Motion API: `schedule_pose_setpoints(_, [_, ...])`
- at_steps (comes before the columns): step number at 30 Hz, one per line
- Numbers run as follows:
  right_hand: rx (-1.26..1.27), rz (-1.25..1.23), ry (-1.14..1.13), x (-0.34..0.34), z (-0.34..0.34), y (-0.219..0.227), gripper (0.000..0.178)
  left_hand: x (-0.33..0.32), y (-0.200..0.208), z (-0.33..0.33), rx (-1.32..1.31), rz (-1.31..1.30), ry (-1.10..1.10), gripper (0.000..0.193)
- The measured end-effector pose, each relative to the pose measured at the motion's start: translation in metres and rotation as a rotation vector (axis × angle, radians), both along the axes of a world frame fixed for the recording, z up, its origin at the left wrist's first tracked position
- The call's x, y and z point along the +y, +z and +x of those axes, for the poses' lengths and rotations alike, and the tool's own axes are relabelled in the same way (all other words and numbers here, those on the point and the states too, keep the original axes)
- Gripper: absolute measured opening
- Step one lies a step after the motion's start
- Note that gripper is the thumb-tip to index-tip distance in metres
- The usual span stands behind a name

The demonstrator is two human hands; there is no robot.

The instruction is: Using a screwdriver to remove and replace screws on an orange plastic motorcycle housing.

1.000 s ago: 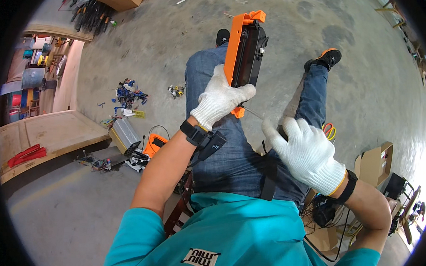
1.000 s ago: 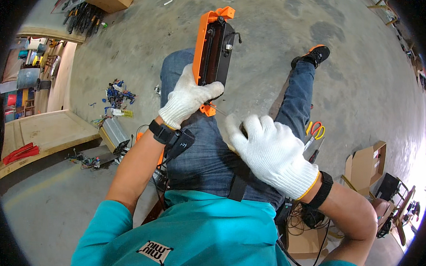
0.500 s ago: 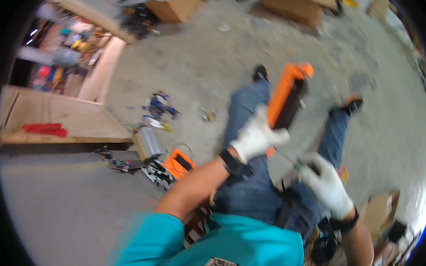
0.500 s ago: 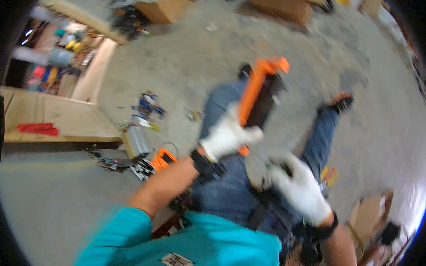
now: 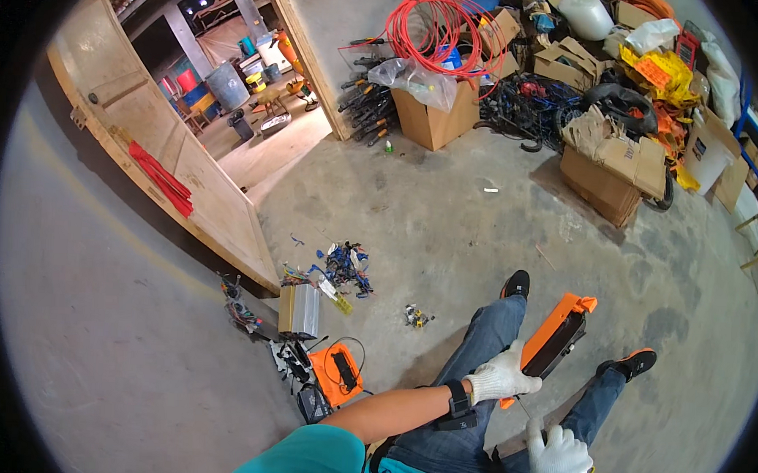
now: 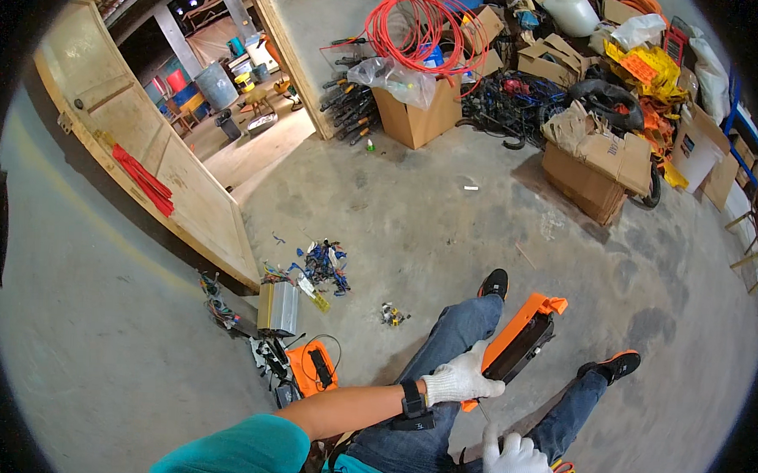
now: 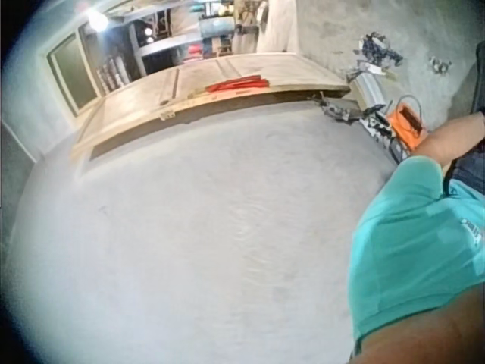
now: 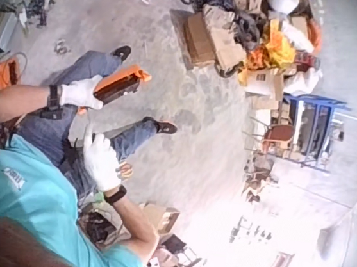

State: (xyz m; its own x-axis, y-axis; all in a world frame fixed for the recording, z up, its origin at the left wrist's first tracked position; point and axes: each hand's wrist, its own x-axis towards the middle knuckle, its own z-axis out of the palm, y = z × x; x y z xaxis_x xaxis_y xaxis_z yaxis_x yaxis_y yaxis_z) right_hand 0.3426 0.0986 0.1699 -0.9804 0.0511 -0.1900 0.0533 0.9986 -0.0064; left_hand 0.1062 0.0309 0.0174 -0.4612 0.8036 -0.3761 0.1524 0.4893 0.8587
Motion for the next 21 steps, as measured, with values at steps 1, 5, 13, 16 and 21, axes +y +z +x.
schedule_pose_setpoints(1, [-0.002,0.003,-0.003,0.002,0.000,-0.001,0.068,0.003,0.015,-0.002,-0.002,0.003,-0.003,0.083])
schedule_pose_setpoints(5, [-0.054,0.005,0.001,0.008,-0.009,0.002,0.064,0.003,0.022,-0.003,-0.106,-0.055,0.014,0.096])
schedule_pose_setpoints(13, [0.425,-0.736,-0.262,0.010,-0.002,-0.051,0.040,0.006,0.027,-0.002,0.019,-0.110,-0.059,0.091])
schedule_pose_setpoints(16, [0.180,-1.603,-1.077,0.006,-0.001,-0.052,0.036,0.005,0.033,-0.006,0.029,-0.110,-0.031,0.092])
schedule_pose_setpoints(21, [0.158,-1.761,-1.298,0.003,0.005,-0.048,0.037,0.005,0.014,-0.001,0.091,0.028,-0.015,0.090])
